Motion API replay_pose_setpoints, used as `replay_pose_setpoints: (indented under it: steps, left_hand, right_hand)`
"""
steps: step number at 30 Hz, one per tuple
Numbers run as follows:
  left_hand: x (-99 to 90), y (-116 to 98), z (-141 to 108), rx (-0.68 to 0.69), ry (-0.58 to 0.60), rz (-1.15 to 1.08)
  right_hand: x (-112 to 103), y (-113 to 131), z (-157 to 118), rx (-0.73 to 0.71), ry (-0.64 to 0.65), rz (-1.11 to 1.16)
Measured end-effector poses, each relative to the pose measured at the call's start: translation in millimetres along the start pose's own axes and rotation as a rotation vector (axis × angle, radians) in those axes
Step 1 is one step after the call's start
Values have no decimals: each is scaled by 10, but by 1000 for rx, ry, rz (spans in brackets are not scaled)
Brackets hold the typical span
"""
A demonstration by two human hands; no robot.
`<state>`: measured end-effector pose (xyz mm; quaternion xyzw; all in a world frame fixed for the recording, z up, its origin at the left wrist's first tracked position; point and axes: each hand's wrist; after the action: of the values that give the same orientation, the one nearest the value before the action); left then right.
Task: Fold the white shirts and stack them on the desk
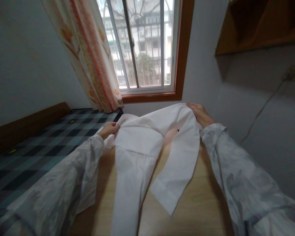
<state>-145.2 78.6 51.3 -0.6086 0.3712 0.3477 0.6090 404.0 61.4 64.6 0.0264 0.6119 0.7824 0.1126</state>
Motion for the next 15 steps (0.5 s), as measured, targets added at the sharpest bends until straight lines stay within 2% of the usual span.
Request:
replay_pose_setpoints:
  steps: [3, 5, 7, 9, 11, 13, 15]
  left_hand:
    - [34, 25, -33, -26, -58, 55]
    - [81, 12, -80, 25, -101, 100]
    - [136, -31, -143, 197, -86, 136]
    - [195, -96, -212, 434, 41, 144]
    - [266, -176, -280, 579, 238, 124]
    - [355, -267, -343, 604, 390, 106]
    - [463, -372, -405, 605, 460, 97]
  right_hand:
    - [-114, 0, -17, 56, 36, -35]
    - [-154, -100, -113, 76, 80, -279]
    - [-188, -242, -243, 76, 162, -654]
    - [-218, -383, -371, 95, 301, -940]
    - [-233, -498, -474, 155, 437, -1053]
    - [-219, -587, -551, 214, 528, -1057]
    - [-174, -659, -609, 256, 586, -1018]
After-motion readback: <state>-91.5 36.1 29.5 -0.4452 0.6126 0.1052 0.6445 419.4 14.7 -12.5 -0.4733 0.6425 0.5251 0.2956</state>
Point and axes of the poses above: each hand's wrist, its own z-axis towards the middle knuckle, its own x-axis out of the palm, y = z × x, and after that the axes turned 9 degrees about y, right-handed
